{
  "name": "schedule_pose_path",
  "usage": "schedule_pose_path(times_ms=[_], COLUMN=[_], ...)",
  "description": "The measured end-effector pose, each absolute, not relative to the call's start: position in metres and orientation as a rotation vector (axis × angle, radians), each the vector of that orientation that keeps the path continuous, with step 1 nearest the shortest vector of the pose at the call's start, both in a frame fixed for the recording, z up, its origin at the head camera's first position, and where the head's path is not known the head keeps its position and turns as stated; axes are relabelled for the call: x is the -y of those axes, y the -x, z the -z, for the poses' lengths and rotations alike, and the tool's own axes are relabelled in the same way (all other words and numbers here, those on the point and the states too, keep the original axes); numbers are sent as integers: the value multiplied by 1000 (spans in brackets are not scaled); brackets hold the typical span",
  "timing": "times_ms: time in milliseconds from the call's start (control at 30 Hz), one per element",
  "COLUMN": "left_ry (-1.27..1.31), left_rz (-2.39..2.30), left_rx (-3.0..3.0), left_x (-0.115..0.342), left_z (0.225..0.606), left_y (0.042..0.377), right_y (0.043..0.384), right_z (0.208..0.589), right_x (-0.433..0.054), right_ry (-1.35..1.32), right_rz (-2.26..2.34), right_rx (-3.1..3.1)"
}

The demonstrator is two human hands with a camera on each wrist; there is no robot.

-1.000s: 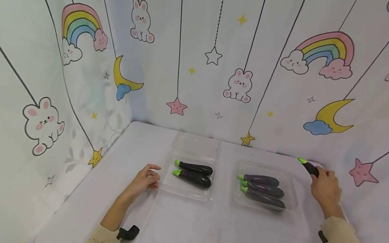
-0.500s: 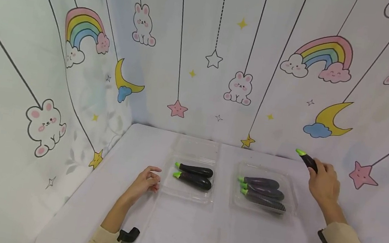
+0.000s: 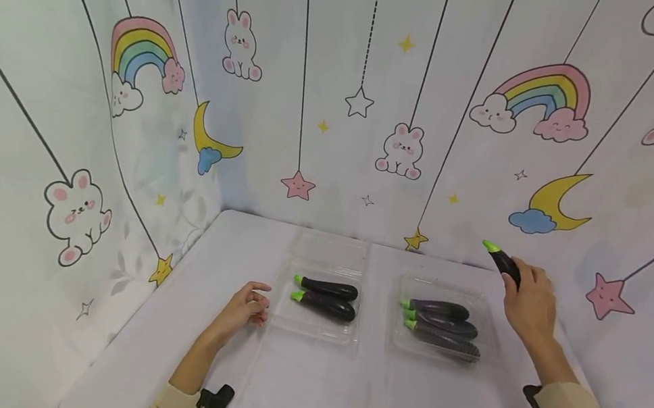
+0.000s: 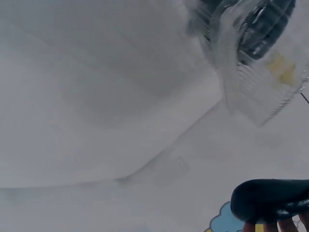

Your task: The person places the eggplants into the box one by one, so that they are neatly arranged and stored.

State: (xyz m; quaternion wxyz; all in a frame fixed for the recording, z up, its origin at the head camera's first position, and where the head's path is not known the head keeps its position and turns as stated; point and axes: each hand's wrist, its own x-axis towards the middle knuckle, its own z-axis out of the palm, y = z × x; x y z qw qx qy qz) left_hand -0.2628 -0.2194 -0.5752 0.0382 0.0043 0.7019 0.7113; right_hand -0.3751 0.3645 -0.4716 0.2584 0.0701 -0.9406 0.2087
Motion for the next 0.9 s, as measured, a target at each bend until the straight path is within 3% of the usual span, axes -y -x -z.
schedule_pose_path(times_ms=[900], left_ry=[-11], left_rz=[-2166], left_rx=[-2172], left_x=[220], left_z=[576], left_y=[263], right_y=[342], right_z=[455], right_x=[-292], right_ry=[-461], right_rz=[-601], right_rx=[2408])
